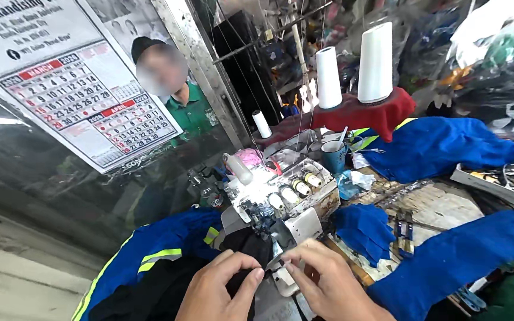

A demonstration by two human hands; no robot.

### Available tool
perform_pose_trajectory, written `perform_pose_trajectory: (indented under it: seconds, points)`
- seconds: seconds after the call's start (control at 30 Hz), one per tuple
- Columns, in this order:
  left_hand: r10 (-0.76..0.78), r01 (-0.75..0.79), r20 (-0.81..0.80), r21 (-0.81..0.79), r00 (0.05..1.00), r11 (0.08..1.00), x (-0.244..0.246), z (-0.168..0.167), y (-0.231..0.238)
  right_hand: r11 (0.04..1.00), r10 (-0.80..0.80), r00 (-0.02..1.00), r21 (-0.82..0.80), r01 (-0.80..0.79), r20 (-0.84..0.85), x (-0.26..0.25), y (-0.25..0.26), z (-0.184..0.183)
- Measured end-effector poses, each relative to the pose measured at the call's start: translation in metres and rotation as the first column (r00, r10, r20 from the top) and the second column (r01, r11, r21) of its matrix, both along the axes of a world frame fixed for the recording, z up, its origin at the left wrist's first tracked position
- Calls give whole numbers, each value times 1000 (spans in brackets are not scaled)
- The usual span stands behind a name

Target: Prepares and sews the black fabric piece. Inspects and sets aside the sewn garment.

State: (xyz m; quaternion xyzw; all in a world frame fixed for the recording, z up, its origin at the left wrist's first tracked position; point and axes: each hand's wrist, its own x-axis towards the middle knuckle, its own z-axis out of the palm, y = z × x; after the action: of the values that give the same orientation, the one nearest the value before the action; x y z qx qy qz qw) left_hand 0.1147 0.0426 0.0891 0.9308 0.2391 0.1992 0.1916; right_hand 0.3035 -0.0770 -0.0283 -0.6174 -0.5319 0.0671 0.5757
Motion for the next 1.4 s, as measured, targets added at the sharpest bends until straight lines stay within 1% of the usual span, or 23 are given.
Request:
perform_pose_trajectory:
  seconds: [0.03,0.1,0.17,0.27,0.4,0.5,0.63,0.77,0.93,1.07,1.13,1.4]
  points:
    - [-1,1,-6,35,1000,999,1,1,-4,1000,0,999,21,-1,50,4,7,6]
    - [-2,5,-33,94,999,996,2,3,-11,998,57,989,9,-59,138,11,20,15]
    - [10,-2,-64,119,998,993,2,7,-18,993,113,973,-2,-115,203,15,27,17]
    - [29,-18,-74,149,997,989,1,9,-26,989,145,949,-11,-148,279,22,27,15]
    - [8,18,-113,227,994,974,2,2,-23,985,170,916,-63,-158,364,33,19,6]
    - [-2,36,-139,238,990,971,8,0,-23,984,177,904,-72,-162,390,36,17,6]
    - [-49,76,-107,261,993,962,11,-2,-22,982,188,888,-65,-177,420,37,18,9]
    - [-81,116,-158,224,984,968,11,-13,-27,973,225,861,-55,-225,456,38,18,11]
    - [-81,108,-104,289,991,951,12,-13,-20,974,221,840,-72,-214,495,43,15,10]
    - [-118,142,-102,274,988,951,19,-37,-10,970,240,825,-91,-225,512,45,16,8]
    - [-86,118,-119,293,989,949,20,-43,-12,969,243,831,-90,-229,500,45,14,8]
    - [-36,99,-209,299,977,949,23,-39,-15,969,246,867,-87,-231,433,45,17,4]
